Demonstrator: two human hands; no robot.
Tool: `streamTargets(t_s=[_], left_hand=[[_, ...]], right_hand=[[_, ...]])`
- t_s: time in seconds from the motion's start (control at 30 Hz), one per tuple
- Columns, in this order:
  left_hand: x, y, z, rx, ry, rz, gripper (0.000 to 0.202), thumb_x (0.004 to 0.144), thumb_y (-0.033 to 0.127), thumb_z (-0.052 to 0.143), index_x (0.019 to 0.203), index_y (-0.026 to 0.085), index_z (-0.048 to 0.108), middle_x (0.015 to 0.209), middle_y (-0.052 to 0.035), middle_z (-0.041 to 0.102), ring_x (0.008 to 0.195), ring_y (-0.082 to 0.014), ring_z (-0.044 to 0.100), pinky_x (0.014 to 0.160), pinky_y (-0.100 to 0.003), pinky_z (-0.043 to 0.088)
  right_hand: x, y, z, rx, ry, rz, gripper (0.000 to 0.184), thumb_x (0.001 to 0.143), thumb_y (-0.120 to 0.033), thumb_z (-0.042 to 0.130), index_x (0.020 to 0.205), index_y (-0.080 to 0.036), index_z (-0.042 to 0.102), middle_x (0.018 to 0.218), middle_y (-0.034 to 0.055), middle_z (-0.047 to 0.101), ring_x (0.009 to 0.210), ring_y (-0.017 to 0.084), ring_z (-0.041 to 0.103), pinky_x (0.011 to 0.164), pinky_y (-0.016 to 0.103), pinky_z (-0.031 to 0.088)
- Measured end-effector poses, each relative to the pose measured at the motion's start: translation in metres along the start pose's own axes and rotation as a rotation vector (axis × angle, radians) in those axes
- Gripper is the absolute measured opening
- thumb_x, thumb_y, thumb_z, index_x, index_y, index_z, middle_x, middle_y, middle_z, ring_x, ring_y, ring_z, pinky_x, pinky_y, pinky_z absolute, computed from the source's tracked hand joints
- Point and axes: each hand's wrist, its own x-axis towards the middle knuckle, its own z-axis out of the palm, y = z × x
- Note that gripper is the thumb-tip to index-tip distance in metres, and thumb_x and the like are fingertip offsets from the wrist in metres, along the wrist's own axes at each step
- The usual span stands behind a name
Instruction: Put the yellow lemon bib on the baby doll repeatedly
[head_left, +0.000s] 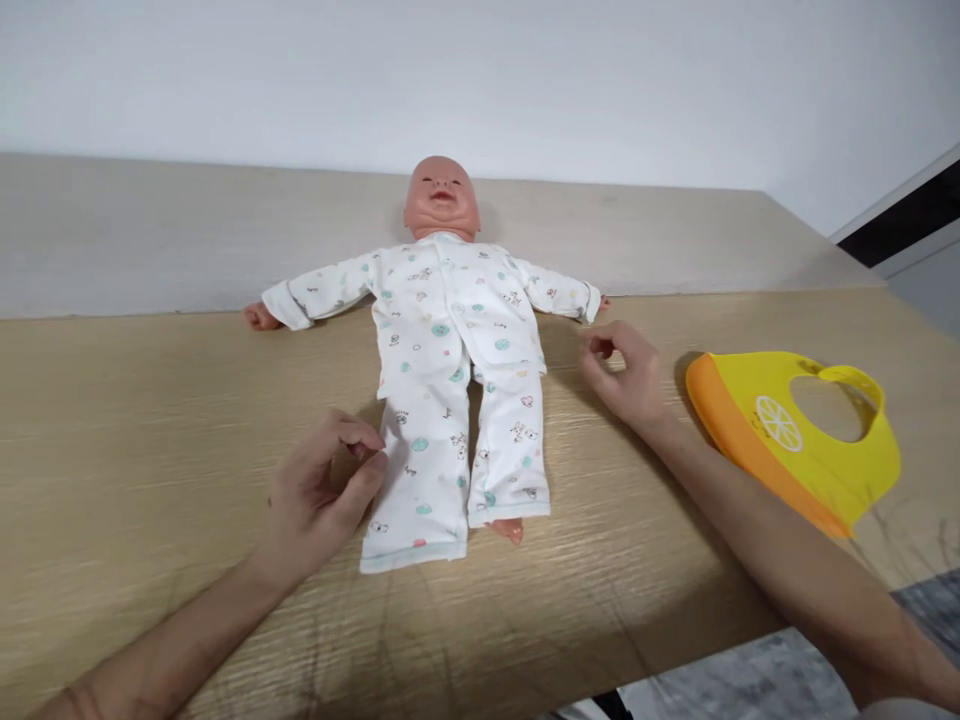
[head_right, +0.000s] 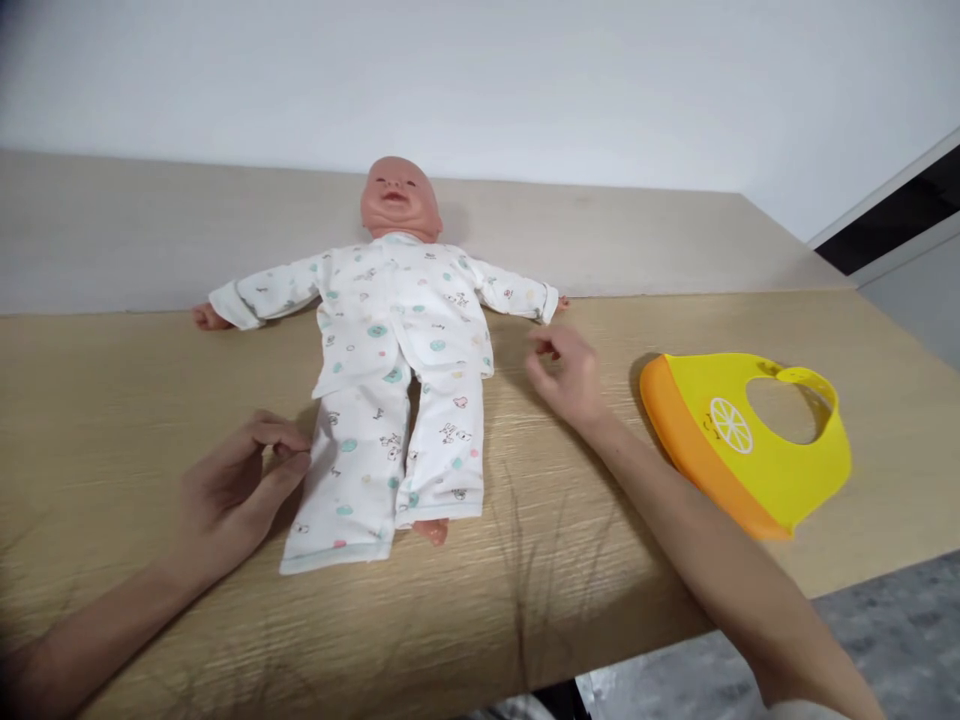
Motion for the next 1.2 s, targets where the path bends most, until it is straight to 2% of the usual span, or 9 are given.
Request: streamTargets(t_s=[0.17, 0.23, 0.3, 0.4, 0.5, 0.6, 0.73, 0.93, 1.2], left_hand=[[-0.002, -0.003, 0.0, -0.013, -0.001, -0.045, 0.014, 0.086, 0.008, 0.055, 0.09, 0.022, 0.056, 0.082, 0.0015, 0.052, 0.072, -0.0135, 0.046, 0.066, -0.03, 0.035], [-0.001, -0.003, 0.0, -0.012, 0.006, -0.057, 0.014, 0.086, 0.009, 0.054, 0.09, 0.022, 0.056, 0.081, 0.0021, 0.051, 0.073, -0.0133, 0.045, 0.067, -0.03, 0.035], [0.0, -0.003, 0.0, -0.016, 0.009, -0.055, 0.014, 0.087, 0.009, 0.053, 0.09, 0.022, 0.055, 0.08, 0.0024, 0.05, 0.074, -0.0133, 0.046, 0.068, -0.029, 0.036], [0.002, -0.003, 0.0, -0.013, 0.007, -0.05, 0.014, 0.087, 0.009, 0.052, 0.09, 0.022, 0.055, 0.08, 0.0026, 0.05, 0.075, -0.0131, 0.047, 0.069, -0.028, 0.038], [0.002, -0.003, 0.001, 0.0, 0.005, -0.052, 0.015, 0.087, 0.008, 0.052, 0.091, 0.023, 0.055, 0.082, 0.0025, 0.051, 0.077, -0.0129, 0.048, 0.07, -0.028, 0.038], [0.001, -0.004, 0.001, 0.007, 0.002, -0.066, 0.015, 0.087, 0.008, 0.053, 0.091, 0.022, 0.055, 0.086, 0.0018, 0.053, 0.08, -0.0132, 0.049, 0.072, -0.028, 0.038], [0.001, -0.003, 0.001, 0.003, 0.007, -0.088, 0.013, 0.089, 0.011, 0.053, 0.091, 0.023, 0.055, 0.088, 0.0014, 0.054, 0.081, -0.0134, 0.05, 0.073, -0.028, 0.038], [0.001, -0.002, 0.001, 0.013, 0.008, -0.097, 0.011, 0.089, 0.013, 0.054, 0.093, 0.023, 0.056, 0.089, 0.0014, 0.055, 0.081, -0.0135, 0.05, 0.073, -0.028, 0.038], [0.0, -0.004, 0.002, 0.008, 0.016, -0.127, 0.011, 0.088, 0.014, 0.055, 0.094, 0.024, 0.057, 0.093, 0.0001, 0.057, 0.084, -0.0153, 0.052, 0.074, -0.03, 0.04]], right_hand=[[-0.021, -0.071, -0.001, 0.322, -0.192, -0.41, 0.027, 0.078, -0.007, 0.061, 0.104, -0.017, 0.063, 0.079, 0.0, 0.066, 0.078, 0.01, 0.059, 0.072, 0.024, 0.054], [-0.029, -0.088, -0.003, 0.423, -0.3, -0.5, 0.034, 0.076, -0.006, 0.062, 0.109, -0.014, 0.063, 0.08, 0.0009, 0.066, 0.088, 0.012, 0.06, 0.08, 0.026, 0.055], [-0.035, -0.098, -0.005, 0.482, -0.391, -0.508, 0.038, 0.072, -0.003, 0.059, 0.109, -0.013, 0.063, 0.079, 0.0003, 0.067, 0.095, 0.014, 0.06, 0.087, 0.029, 0.055], [-0.037, -0.104, -0.007, 0.536, -0.455, -0.496, 0.049, 0.068, 0.001, 0.052, 0.113, -0.014, 0.062, 0.073, -0.0026, 0.065, 0.1, 0.015, 0.06, 0.094, 0.031, 0.053], [-0.035, -0.105, -0.007, 0.6, -0.514, -0.492, 0.057, 0.063, 0.002, 0.047, 0.117, -0.014, 0.058, 0.084, -0.0021, 0.069, 0.097, 0.011, 0.061, 0.099, 0.031, 0.05], [-0.035, -0.105, -0.004, 0.656, -0.498, -0.445, 0.052, 0.066, -0.002, 0.051, 0.116, -0.011, 0.057, 0.091, 0.0005, 0.07, 0.084, 0.009, 0.06, 0.095, 0.031, 0.05], [-0.04, -0.106, 0.001, 0.604, -0.427, -0.43, 0.039, 0.069, -0.001, 0.058, 0.106, -0.014, 0.059, 0.08, -0.0027, 0.069, 0.07, 0.007, 0.053, 0.081, 0.026, 0.049], [-0.047, -0.112, -0.001, 0.555, -0.401, -0.489, 0.049, 0.063, -0.001, 0.049, 0.108, -0.014, 0.062, 0.074, -0.0001, 0.061, 0.083, 0.012, 0.053, 0.083, 0.028, 0.05], [-0.046, -0.11, 0.002, 0.521, -0.369, -0.543, 0.038, 0.068, 0.0, 0.054, 0.103, -0.013, 0.061, 0.073, 0.0006, 0.059, 0.072, 0.009, 0.045, 0.075, 0.027, 0.047]])
